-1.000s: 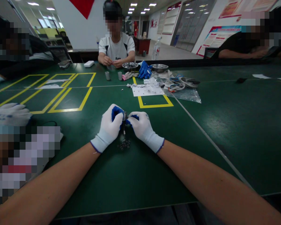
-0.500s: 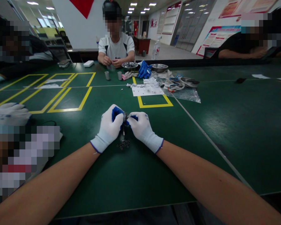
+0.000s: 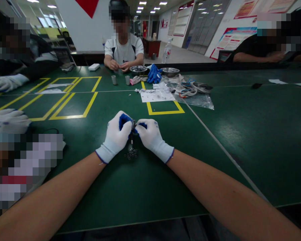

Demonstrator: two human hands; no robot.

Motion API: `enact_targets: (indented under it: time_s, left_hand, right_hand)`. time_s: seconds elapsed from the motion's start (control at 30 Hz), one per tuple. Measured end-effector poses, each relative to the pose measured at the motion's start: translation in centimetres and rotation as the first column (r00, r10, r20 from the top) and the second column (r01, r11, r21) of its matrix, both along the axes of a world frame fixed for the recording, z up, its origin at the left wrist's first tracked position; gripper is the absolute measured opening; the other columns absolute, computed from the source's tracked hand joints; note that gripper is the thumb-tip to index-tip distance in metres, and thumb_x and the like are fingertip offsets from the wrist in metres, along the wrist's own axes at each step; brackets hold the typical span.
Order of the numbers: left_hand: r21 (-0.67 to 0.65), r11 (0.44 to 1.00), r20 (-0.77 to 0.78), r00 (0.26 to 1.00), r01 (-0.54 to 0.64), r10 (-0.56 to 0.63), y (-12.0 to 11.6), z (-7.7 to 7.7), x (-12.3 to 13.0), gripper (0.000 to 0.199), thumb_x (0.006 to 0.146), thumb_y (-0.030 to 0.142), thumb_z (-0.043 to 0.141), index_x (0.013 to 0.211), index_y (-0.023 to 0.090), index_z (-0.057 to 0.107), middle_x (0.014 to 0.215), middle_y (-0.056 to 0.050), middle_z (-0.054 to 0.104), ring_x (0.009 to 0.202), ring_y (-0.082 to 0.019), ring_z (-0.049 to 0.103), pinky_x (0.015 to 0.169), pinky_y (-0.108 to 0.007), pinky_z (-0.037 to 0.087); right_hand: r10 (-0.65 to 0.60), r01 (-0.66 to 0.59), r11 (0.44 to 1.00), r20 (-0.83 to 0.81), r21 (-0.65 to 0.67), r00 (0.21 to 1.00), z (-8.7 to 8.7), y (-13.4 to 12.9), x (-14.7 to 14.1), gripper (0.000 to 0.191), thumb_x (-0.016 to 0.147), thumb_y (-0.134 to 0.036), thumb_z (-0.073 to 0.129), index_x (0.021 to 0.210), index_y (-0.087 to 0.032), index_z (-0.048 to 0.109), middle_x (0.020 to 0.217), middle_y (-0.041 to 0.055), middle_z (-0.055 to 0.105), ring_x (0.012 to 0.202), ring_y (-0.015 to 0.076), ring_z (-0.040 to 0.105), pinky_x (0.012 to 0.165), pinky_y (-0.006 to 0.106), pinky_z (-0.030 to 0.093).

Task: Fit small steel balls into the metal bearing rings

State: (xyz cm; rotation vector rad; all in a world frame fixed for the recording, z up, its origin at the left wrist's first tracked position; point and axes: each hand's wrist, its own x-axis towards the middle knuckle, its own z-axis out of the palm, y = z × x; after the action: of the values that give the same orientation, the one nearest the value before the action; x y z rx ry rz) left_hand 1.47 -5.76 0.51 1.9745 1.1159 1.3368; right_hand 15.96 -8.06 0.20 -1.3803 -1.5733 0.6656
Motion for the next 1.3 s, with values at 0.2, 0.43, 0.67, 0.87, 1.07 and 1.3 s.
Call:
enact_targets:
  time_s: [0.2, 0.43, 0.67, 0.87, 1.07, 1.3]
  left_hand:
    - [0.068, 0.998, -0.029, 0.999, -0.018, 0.020, -0.3, 0.1, 0.0, 0.010, 0.088, 0.031, 0.055, 0.080, 0.024, 0.055, 0.072, 0.000, 0.062, 0.072, -0.020, 0.061, 0.067, -0.034, 0.050]
    - [0.190, 0.981, -0.038, 0.998, -0.040, 0.048, -0.9, 0.2, 0.1, 0.008, 0.089, 0.027, 0.056, 0.095, 0.022, 0.059, 0.087, -0.003, 0.067, 0.083, -0.022, 0.066, 0.076, -0.036, 0.054]
    - [0.259, 0.965, -0.030, 0.998, -0.036, 0.046, -1.2, 0.3, 0.1, 0.009, 0.091, 0.025, 0.056, 0.099, 0.022, 0.058, 0.091, -0.004, 0.066, 0.085, -0.022, 0.066, 0.079, -0.036, 0.054]
    - [0.288, 0.957, -0.012, 0.999, -0.034, 0.039, -1.2, 0.1, 0.1, 0.009, 0.092, 0.025, 0.055, 0.100, 0.021, 0.058, 0.091, -0.003, 0.066, 0.084, -0.021, 0.065, 0.077, -0.035, 0.054]
    - [0.312, 0.950, 0.011, 1.000, -0.025, 0.023, -1.0, 0.0, 0.0, 0.009, 0.091, 0.024, 0.056, 0.098, 0.021, 0.059, 0.089, -0.003, 0.066, 0.081, -0.020, 0.065, 0.075, -0.034, 0.053]
    - [0.262, 0.965, 0.053, 0.999, -0.014, 0.000, -1.1, 0.1, -0.1, 0.010, 0.094, 0.028, 0.053, 0.091, 0.021, 0.060, 0.081, -0.001, 0.064, 0.074, -0.019, 0.062, 0.069, -0.033, 0.051]
  right_hand:
    - [-0.013, 0.013, 0.999, -0.015, 0.029, 1.000, -0.1, 0.0, 0.0, 0.028, 0.086, -0.019, 0.056, 0.058, -0.021, 0.060, 0.061, -0.0013, 0.061, 0.064, 0.0167, 0.056, 0.066, 0.030, 0.041]
    - [0.058, -0.044, 0.995, -0.146, 0.094, 0.988, -0.4, 0.0, 0.4, 0.015, 0.084, -0.020, 0.055, 0.072, -0.021, 0.064, 0.074, 0.0013, 0.069, 0.074, 0.0189, 0.065, 0.072, 0.030, 0.049]
    - [0.151, -0.120, 0.981, -0.209, 0.153, 0.966, -0.6, -0.2, 0.5, 0.014, 0.087, -0.025, 0.053, 0.077, -0.021, 0.063, 0.076, 0.0024, 0.067, 0.075, 0.0199, 0.065, 0.073, 0.033, 0.052]
    - [0.171, -0.125, 0.971, -0.225, 0.205, 0.959, -0.9, -0.2, 0.5, 0.015, 0.087, -0.028, 0.053, 0.078, -0.021, 0.063, 0.078, 0.0026, 0.067, 0.075, 0.0202, 0.064, 0.073, 0.034, 0.050]
    - [0.183, -0.120, 0.963, -0.258, 0.240, 0.949, -1.3, 0.0, 0.3, 0.016, 0.086, -0.029, 0.053, 0.077, -0.021, 0.063, 0.073, 0.0012, 0.064, 0.072, 0.0194, 0.061, 0.071, 0.034, 0.049]
    - [0.221, -0.167, 0.960, -0.243, 0.224, 0.945, -0.8, -0.6, 0.1, 0.018, 0.085, -0.030, 0.054, 0.070, -0.022, 0.058, 0.066, -0.0004, 0.061, 0.064, 0.0174, 0.059, 0.064, 0.031, 0.047]
